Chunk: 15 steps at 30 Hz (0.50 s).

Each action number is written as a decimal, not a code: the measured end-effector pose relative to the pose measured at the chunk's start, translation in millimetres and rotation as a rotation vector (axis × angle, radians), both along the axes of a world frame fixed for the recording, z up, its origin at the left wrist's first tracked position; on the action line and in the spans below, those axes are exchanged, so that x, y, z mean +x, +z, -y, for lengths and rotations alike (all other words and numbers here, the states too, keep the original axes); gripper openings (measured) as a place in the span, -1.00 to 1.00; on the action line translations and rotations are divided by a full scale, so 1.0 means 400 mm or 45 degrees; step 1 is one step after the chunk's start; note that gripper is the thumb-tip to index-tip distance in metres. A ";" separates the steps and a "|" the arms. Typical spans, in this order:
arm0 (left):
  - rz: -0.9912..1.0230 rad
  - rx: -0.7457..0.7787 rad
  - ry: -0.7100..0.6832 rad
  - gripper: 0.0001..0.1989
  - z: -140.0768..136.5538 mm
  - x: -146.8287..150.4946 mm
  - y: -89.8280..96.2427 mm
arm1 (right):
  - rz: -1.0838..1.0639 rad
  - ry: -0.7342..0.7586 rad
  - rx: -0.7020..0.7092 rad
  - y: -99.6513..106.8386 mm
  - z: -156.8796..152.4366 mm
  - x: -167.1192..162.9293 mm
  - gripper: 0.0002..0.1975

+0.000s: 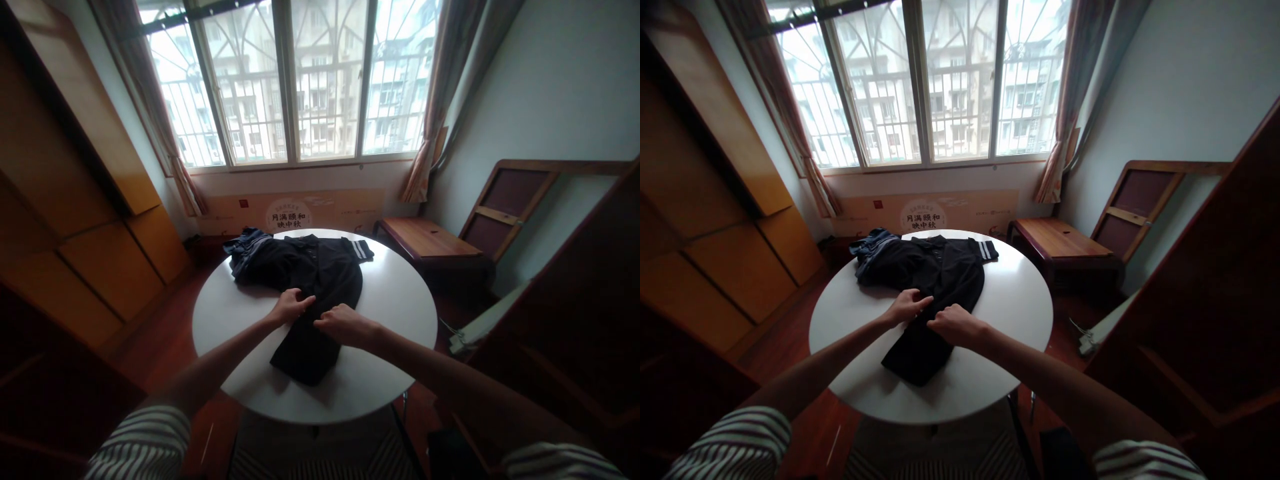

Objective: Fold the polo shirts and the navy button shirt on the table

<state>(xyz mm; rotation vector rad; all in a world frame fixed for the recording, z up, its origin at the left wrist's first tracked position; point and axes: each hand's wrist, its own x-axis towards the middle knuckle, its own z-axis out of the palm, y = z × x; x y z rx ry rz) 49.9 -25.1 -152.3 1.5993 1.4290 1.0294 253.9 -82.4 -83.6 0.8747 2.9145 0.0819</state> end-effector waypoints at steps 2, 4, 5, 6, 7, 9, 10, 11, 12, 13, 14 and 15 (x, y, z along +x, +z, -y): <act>0.019 0.031 0.045 -0.57 -0.007 0.003 0.001 | -0.004 0.056 0.014 0.005 -0.012 0.002 -0.81; 0.060 0.029 0.067 -0.55 -0.008 -0.002 0.005 | -0.060 0.083 0.008 0.007 -0.010 0.015 -0.80; 0.090 0.013 0.064 -0.57 -0.006 -0.005 0.007 | -0.119 0.084 -0.005 0.006 -0.004 0.023 -0.81; 0.124 -0.006 0.062 -0.60 0.000 -0.008 0.010 | -0.192 0.084 -0.025 0.005 0.007 0.032 -0.82; 0.159 -0.029 0.061 -0.61 0.008 -0.009 0.012 | -0.264 0.092 -0.053 0.002 0.020 0.040 -0.78; 0.217 -0.084 0.035 -0.61 0.028 -0.006 0.016 | -0.334 0.149 -0.100 -0.010 0.051 0.047 -0.59; 0.228 -0.111 0.001 -0.60 0.039 -0.002 0.017 | -0.321 0.190 -0.096 -0.019 0.066 0.047 -0.57; 0.219 -0.126 -0.032 -0.60 0.049 0.003 0.018 | -0.280 0.232 -0.073 -0.030 0.079 0.044 -0.64; 0.196 -0.128 -0.056 -0.61 0.056 0.008 0.017 | -0.231 0.264 -0.033 -0.041 0.090 0.039 -0.76; 0.171 -0.114 -0.063 -0.63 0.060 0.012 0.016 | -0.194 0.283 0.009 -0.051 0.098 0.035 -0.88; 0.147 -0.087 -0.055 -0.67 0.061 0.015 0.016 | -0.174 0.291 0.042 -0.059 0.103 0.032 -0.91; 0.133 -0.053 -0.036 -0.71 0.059 0.016 0.015 | -0.169 0.293 0.057 -0.063 0.107 0.030 -0.88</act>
